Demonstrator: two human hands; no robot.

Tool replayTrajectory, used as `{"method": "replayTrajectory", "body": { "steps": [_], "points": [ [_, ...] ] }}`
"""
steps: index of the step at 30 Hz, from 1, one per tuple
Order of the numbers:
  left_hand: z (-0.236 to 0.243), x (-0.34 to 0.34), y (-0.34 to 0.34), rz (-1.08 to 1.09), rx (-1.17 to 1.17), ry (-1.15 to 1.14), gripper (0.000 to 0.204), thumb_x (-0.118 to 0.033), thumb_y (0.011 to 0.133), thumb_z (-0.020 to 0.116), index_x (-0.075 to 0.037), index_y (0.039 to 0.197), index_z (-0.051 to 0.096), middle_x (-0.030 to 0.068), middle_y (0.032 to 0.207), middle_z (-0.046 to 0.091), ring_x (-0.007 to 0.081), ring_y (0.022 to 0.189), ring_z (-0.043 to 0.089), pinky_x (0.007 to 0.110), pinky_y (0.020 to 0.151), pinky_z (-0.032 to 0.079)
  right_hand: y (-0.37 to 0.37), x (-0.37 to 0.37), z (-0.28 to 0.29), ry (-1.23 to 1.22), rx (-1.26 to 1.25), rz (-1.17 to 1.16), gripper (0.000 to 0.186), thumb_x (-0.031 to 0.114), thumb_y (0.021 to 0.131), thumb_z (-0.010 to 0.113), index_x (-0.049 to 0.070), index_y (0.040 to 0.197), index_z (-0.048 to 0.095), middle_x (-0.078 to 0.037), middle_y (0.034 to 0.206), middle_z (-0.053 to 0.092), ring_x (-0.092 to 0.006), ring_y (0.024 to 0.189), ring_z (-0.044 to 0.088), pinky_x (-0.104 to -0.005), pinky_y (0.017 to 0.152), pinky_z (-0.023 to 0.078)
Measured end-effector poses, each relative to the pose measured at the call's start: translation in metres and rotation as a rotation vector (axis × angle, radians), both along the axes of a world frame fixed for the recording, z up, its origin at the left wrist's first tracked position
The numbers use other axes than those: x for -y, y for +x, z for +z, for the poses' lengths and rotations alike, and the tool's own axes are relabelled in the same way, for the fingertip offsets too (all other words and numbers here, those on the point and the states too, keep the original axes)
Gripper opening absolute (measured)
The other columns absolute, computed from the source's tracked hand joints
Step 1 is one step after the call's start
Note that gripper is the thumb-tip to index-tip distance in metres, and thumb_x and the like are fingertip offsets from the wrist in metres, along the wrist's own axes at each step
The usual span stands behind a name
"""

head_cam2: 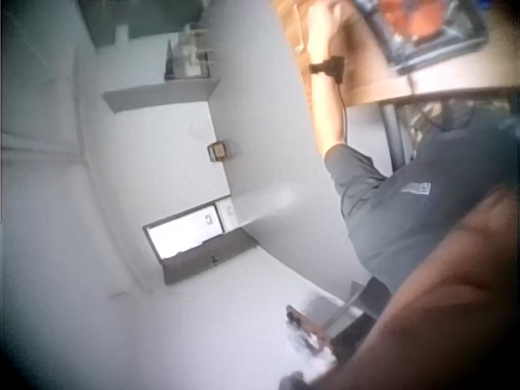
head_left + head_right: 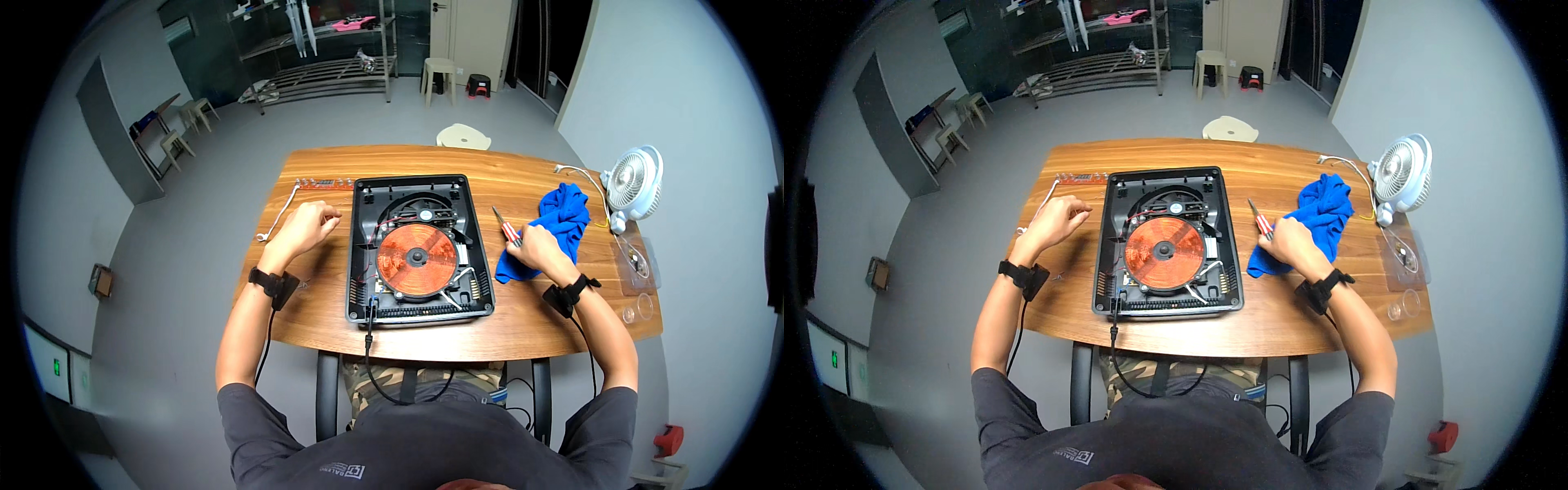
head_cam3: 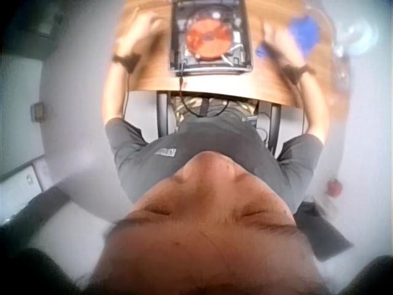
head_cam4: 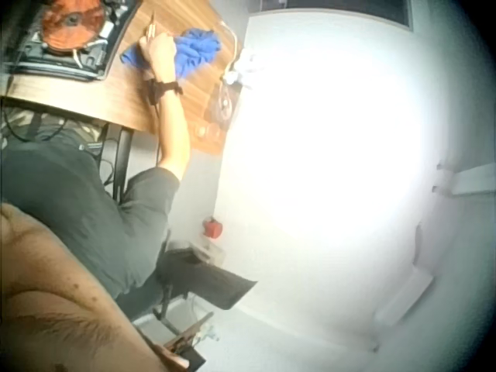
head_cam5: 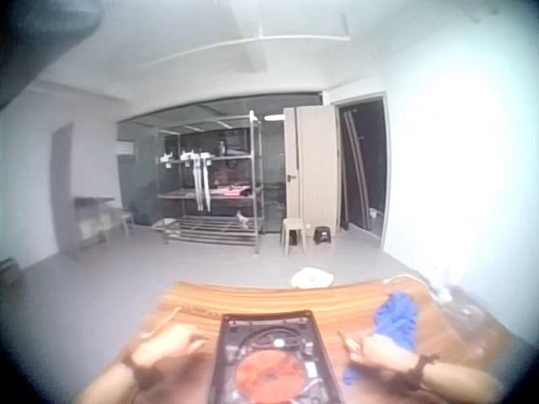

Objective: The person wipes the interior of a disassembled electronic device with a blue cloth, then uses a screwdriver to tighten screws on the internal components and a circuit board. The device is flipped over to access the bottom, where additional screws are tightened.

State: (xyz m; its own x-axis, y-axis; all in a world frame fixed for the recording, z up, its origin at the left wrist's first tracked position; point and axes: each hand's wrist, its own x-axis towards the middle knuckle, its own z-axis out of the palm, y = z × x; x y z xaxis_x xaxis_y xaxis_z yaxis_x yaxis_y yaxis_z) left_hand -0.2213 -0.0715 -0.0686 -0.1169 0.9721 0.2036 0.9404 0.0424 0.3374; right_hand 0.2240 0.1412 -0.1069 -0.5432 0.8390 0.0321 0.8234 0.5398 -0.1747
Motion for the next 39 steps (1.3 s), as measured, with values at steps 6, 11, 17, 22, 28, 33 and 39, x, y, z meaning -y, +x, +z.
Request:
{"method": "replayTrajectory", "body": {
  "steps": [6,11,17,22,28,33,39],
  "points": [
    [-0.004,0.014,-0.038,0.147,0.012,-0.041,0.026,-0.019,0.095,0.067,-0.002,0.112,0.077,0.0204,0.105,0.077,0.0335,0.097,0.075,0.041,0.089,0.059,0.002,0.004,-0.022,-0.009,0.041,-0.004,0.053,0.043,0.089,0.070,-0.009,0.098,0.067,-0.033,0.091,0.071,-0.0490,0.086,0.071,-0.0550,0.078,0.059],
    [-0.005,-0.005,-0.077,0.161,-0.024,0.012,0.024,-0.013,0.092,0.069,0.000,0.110,0.077,0.0203,0.102,0.077,0.0340,0.094,0.075,0.041,0.086,0.059,0.011,-0.003,-0.033,-0.002,0.024,0.012,0.055,0.046,0.090,0.068,-0.009,0.096,0.067,-0.035,0.088,0.070,-0.0513,0.083,0.070,-0.0565,0.075,0.059],
    [-0.010,-0.062,-0.112,0.180,-0.193,-0.071,0.032,-0.009,0.087,0.070,-0.003,0.119,0.074,0.0185,0.124,0.069,0.0360,0.113,0.068,0.044,0.099,0.055,0.012,0.002,-0.018,-0.090,0.042,-0.002,0.059,0.053,0.092,0.071,-0.005,0.098,0.067,-0.033,0.087,0.071,-0.0503,0.085,0.070,-0.0551,0.075,0.057],
    [-0.040,-0.105,-0.130,0.124,-0.198,-0.160,0.050,-0.006,0.082,0.077,-0.006,0.131,0.067,0.0138,0.133,0.064,0.0373,0.122,0.063,0.046,0.103,0.053,0.013,0.001,-0.005,-0.121,0.012,0.006,0.055,0.051,0.092,0.073,-0.004,0.090,0.065,-0.029,0.080,0.071,-0.0477,0.079,0.071,-0.0516,0.071,0.057],
    [-0.047,-0.129,-0.114,0.074,-0.243,-0.219,0.034,-0.004,0.084,0.072,-0.008,0.118,0.069,0.0135,0.124,0.068,0.0359,0.120,0.064,0.046,0.101,0.053,0.010,0.009,0.007,-0.036,0.024,-0.008,0.052,0.046,0.092,0.076,-0.005,0.088,0.064,-0.029,0.080,0.070,-0.0478,0.078,0.070,-0.0514,0.069,0.056],
    [-0.061,-0.142,-0.122,0.020,-0.337,-0.211,0.026,-0.001,0.088,0.064,-0.006,0.113,0.070,0.0153,0.118,0.070,0.0375,0.115,0.066,0.047,0.098,0.053,0.002,0.006,0.022,-0.018,0.004,-0.021,0.047,0.040,0.092,0.077,-0.006,0.091,0.066,-0.030,0.081,0.070,-0.0474,0.078,0.070,-0.0514,0.069,0.057],
    [-0.075,-0.151,-0.125,0.006,-0.428,-0.217,0.020,-0.001,0.088,0.064,-0.006,0.106,0.072,0.0152,0.117,0.071,0.0349,0.116,0.067,0.049,0.105,0.048,-0.019,0.004,0.038,-0.024,-0.015,-0.017,0.046,0.039,0.093,0.076,-0.007,0.088,0.069,-0.031,0.078,0.069,-0.0477,0.077,0.070,-0.0513,0.068,0.057]
  ]
}}
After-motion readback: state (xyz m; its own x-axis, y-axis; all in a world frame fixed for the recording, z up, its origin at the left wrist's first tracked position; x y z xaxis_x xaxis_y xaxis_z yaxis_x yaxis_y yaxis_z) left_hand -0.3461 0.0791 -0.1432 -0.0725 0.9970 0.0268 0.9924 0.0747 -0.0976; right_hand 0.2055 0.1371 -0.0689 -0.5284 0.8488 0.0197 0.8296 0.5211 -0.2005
